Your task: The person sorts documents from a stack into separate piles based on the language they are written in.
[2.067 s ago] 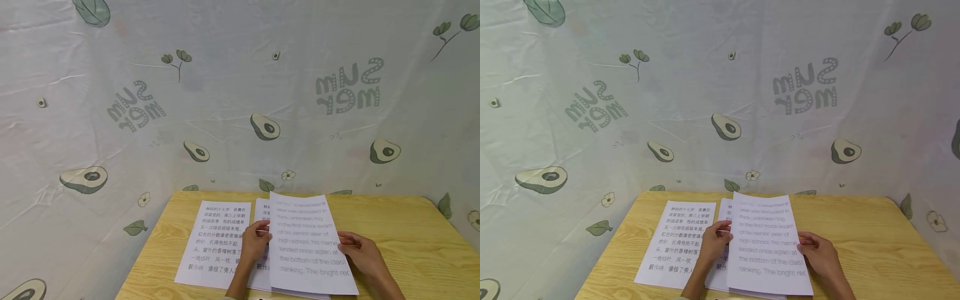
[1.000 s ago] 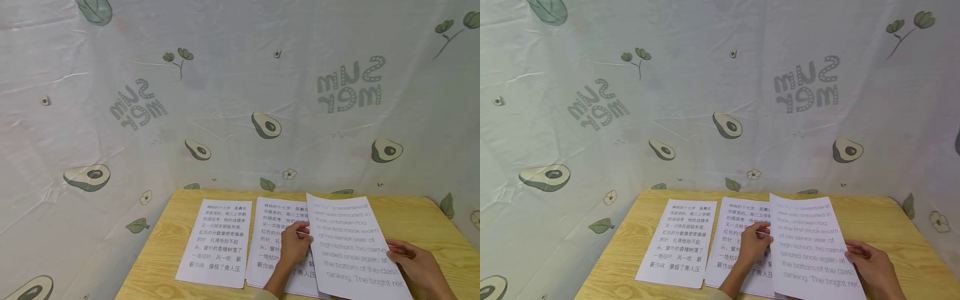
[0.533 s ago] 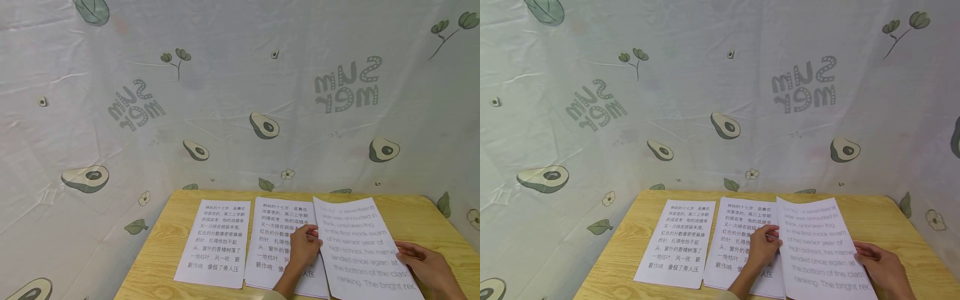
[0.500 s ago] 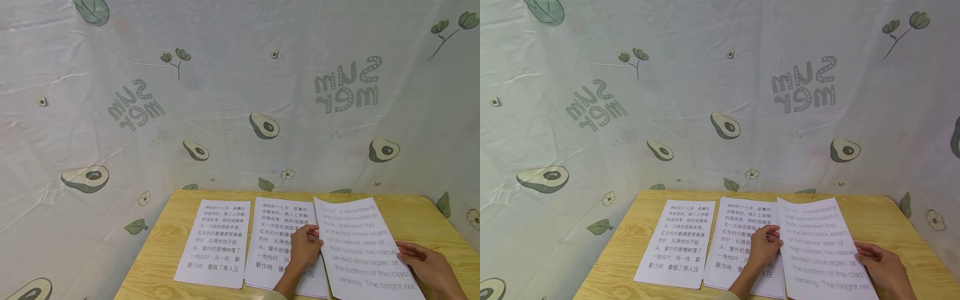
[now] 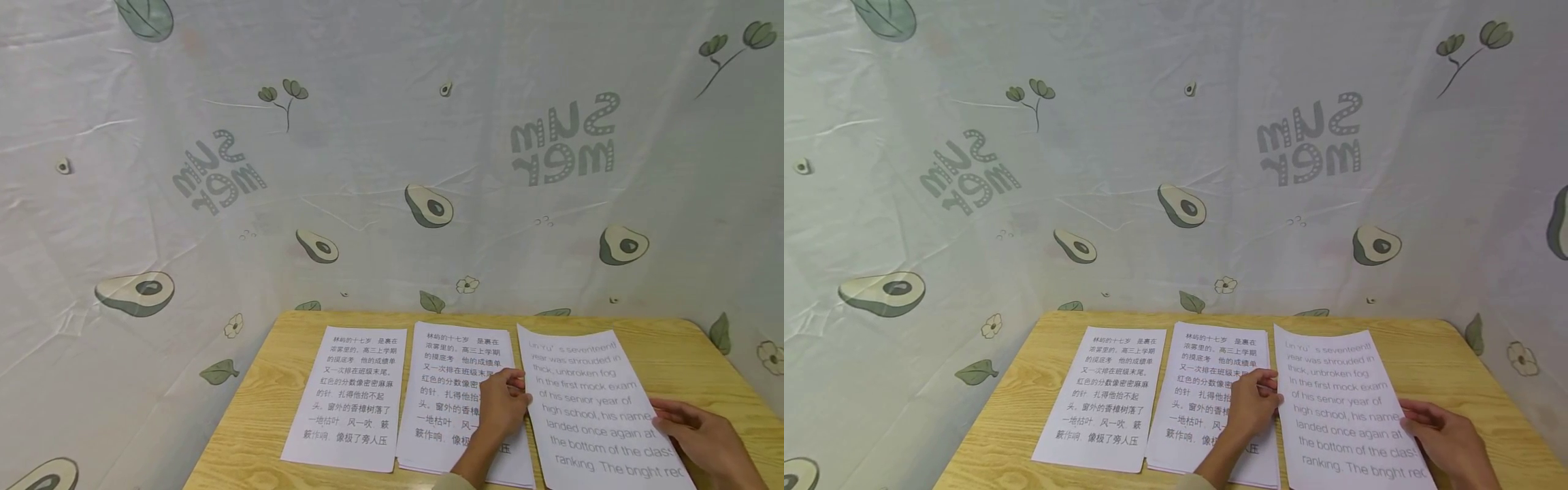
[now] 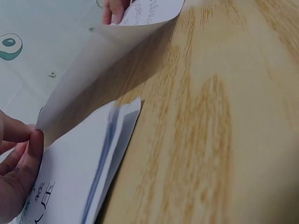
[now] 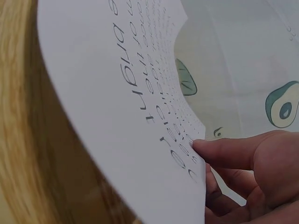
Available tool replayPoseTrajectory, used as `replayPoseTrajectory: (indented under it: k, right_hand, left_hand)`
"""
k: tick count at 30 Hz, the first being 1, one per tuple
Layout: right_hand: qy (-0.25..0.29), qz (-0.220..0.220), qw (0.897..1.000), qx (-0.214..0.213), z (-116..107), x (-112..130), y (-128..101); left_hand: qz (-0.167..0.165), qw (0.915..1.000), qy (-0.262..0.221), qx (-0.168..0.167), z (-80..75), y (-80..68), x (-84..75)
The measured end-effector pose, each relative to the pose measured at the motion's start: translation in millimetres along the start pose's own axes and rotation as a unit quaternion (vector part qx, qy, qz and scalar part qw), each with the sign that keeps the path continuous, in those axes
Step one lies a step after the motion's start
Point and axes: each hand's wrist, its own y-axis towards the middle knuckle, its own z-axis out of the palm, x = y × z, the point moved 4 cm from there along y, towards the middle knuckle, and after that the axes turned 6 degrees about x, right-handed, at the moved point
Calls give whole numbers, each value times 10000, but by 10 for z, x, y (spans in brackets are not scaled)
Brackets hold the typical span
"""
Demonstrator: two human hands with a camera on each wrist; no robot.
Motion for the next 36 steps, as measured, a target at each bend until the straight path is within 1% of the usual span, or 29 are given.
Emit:
replayPoseTrajectory:
  k: [7, 10, 13, 16, 18, 20, 22, 24, 27, 30, 36]
  right_hand:
    - [155, 69, 9998, 77, 39, -26, 3]
    - [94, 83, 9999, 92, 44, 8, -9]
    - [-256, 93, 9996, -14, 34, 58, -58]
    - [-842, 156, 9958, -310, 14, 131, -158]
    - [-1156, 178, 9921, -464, 6, 203, -229]
    - [-1408, 61, 9892, -401, 4, 294, -290]
    - [-1536, -171, 9878, -176, 16, 391, -328]
    - [-1484, -380, 9882, 55, 54, 472, -350]
    - [-1199, -570, 9905, 367, 154, 581, -350]
    - [-899, -690, 9923, 498, 302, 703, -342]
    - [-626, -1179, 9891, 617, 642, 965, -369]
  left_hand:
    - [10, 9999, 117, -8, 5, 8, 10]
    - [43, 9999, 136, -16, -5, 7, 3]
    - [95, 9999, 135, 7, -28, -4, -31]
    - [191, 9997, 126, 15, -89, -20, -90]
    - [267, 9995, 146, 17, -158, -31, -134]
    - [385, 9990, 208, 2, -249, -40, -171]
    - [458, 9987, 241, -1, -349, -48, -190]
    - [487, 9985, 248, -6, -451, -60, -195]
    - [513, 9983, 259, -7, -603, -73, -175]
    - [537, 9981, 306, -36, -755, -78, -130]
    - [600, 9966, 552, -151, -1077, -88, -9]
